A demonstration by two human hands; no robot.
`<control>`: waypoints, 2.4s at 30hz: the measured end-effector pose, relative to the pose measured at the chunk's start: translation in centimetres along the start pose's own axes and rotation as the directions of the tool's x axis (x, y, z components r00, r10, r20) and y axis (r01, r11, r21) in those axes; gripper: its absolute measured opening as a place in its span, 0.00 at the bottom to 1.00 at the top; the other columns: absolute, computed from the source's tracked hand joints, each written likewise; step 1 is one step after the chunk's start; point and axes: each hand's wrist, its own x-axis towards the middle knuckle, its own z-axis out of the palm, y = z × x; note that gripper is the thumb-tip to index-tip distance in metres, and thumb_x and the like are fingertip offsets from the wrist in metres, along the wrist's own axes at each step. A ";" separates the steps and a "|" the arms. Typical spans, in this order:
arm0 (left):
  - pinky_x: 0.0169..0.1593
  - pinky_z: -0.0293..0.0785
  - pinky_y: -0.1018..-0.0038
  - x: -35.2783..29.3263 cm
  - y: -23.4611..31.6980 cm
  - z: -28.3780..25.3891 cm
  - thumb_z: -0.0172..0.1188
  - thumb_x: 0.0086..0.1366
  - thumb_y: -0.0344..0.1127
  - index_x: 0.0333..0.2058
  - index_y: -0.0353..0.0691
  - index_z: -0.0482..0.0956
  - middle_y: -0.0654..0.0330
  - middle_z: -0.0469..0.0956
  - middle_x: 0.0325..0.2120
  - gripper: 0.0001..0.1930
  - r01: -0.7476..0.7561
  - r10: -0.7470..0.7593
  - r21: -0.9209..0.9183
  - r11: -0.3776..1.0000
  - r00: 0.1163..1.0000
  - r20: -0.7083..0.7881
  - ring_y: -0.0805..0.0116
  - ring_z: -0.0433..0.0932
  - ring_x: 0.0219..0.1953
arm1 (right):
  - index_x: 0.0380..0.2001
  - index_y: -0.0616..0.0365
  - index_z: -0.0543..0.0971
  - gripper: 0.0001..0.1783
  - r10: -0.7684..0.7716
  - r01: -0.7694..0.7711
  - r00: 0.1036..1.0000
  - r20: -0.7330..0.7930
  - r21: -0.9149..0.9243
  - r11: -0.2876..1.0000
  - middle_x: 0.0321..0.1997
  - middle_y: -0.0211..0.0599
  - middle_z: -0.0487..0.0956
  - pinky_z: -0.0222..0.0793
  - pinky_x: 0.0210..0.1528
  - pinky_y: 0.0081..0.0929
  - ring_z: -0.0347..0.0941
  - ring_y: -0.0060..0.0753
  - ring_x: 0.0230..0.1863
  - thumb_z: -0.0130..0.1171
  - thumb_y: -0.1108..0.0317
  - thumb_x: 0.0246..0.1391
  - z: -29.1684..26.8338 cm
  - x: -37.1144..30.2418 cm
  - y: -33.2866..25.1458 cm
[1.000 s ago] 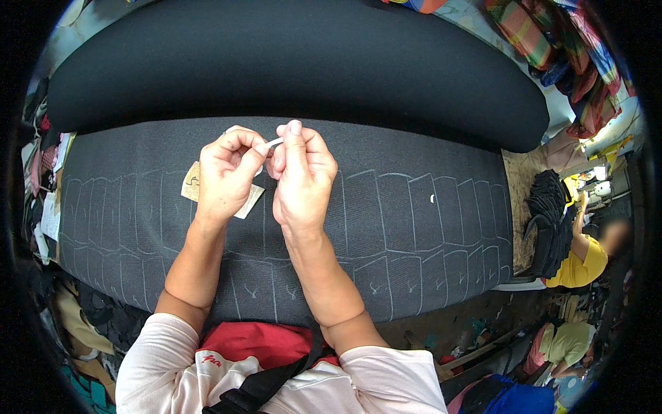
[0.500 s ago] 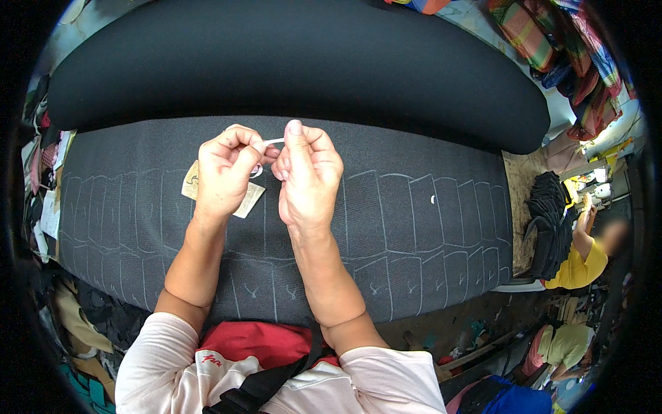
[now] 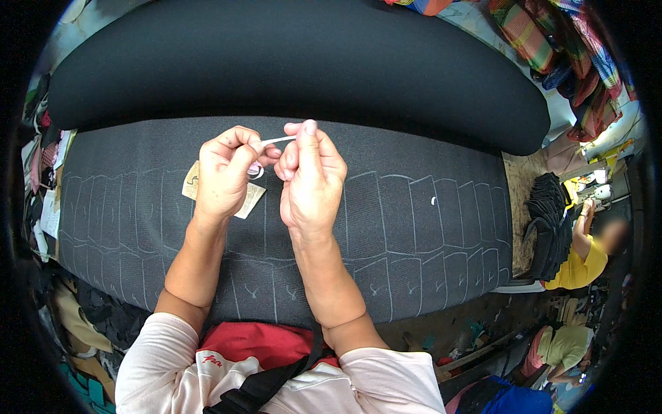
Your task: The person uses a small rectangular template and a white chalk-like marker to mark a large roll of dark fabric. They repeatedly place the template on the fabric, trace or mark along its edges, then lift and reposition it to create a series of aligned marks across the surface.
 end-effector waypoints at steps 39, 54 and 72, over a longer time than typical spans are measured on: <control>0.39 0.80 0.69 0.1 -0.6 0.0 0.48 0.64 0.27 0.28 0.33 0.71 0.53 0.76 0.25 0.07 0.086 -0.093 -0.370 0.925 0.996 -0.002 0.66 0.80 0.31 | 0.33 0.60 0.73 0.16 0.018 -0.012 0.999 -0.034 0.175 0.984 0.14 0.24 0.62 0.53 0.18 0.16 0.55 0.14 0.14 0.45 0.59 0.64 0.0 0.1 -0.6; 0.41 0.80 0.62 0.2 -0.5 0.2 0.45 0.64 0.29 0.28 0.33 0.72 0.52 0.75 0.26 0.09 0.110 -0.157 -0.474 0.873 0.986 -0.060 0.61 0.80 0.33 | 0.32 0.60 0.73 0.17 0.071 -0.036 0.988 -0.140 0.239 0.970 0.13 0.24 0.61 0.53 0.18 0.18 0.55 0.16 0.15 0.43 0.57 0.64 0.2 0.1 -0.8; 0.50 0.72 0.52 0.2 -0.4 0.8 0.45 0.60 0.33 0.24 0.38 0.71 0.55 0.73 0.30 0.09 0.016 -0.072 -0.724 0.689 0.996 -0.047 0.56 0.75 0.42 | 0.38 0.61 0.71 0.19 0.136 -0.126 0.990 -0.040 0.184 0.975 0.13 0.23 0.58 0.52 0.19 0.18 0.53 0.15 0.14 0.42 0.55 0.64 -0.2 0.4 -1.2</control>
